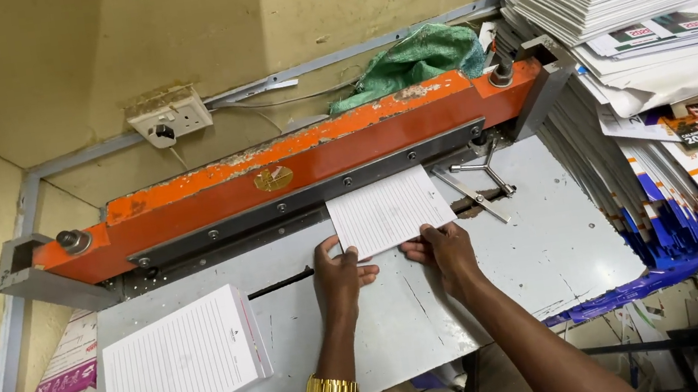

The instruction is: Aligning and stacking small bundles of paper sheets on a workbench near a paper cutting machine.

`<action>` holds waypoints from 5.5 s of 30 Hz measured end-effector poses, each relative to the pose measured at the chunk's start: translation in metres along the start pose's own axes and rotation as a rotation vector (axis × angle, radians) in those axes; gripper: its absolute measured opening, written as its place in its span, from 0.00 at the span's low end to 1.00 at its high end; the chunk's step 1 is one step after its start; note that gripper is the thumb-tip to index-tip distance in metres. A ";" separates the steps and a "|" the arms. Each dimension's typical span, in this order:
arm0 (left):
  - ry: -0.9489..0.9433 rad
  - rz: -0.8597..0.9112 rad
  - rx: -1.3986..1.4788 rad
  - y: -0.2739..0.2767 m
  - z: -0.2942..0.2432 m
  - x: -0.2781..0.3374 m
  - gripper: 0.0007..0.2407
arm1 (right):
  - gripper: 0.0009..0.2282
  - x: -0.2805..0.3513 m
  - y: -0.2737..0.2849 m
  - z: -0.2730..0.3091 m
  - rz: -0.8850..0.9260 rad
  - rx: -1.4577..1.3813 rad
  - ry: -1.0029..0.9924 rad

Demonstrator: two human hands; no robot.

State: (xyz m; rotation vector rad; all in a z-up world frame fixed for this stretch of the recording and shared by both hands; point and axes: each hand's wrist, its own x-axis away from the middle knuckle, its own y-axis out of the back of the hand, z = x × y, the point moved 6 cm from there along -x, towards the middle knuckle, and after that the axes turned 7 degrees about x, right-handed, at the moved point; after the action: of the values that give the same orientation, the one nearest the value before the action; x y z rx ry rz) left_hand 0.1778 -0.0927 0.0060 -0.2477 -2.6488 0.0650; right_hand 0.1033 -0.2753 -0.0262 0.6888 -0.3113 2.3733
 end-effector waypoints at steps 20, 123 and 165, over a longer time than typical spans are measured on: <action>-0.038 0.028 0.051 -0.011 0.003 -0.021 0.23 | 0.16 -0.015 0.006 0.007 0.029 -0.078 -0.014; -1.300 -0.636 -0.533 0.263 0.033 0.138 0.12 | 0.17 0.151 -0.267 -0.020 0.853 0.495 0.142; -0.045 -0.285 0.116 0.007 0.030 0.021 0.11 | 0.19 0.108 0.026 -0.034 0.039 0.086 0.073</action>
State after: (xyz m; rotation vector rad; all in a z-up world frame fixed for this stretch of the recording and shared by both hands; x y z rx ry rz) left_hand 0.1463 -0.0819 -0.0117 0.1716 -2.6854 0.1319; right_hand 0.0016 -0.2268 0.0038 0.6388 -0.1945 2.4545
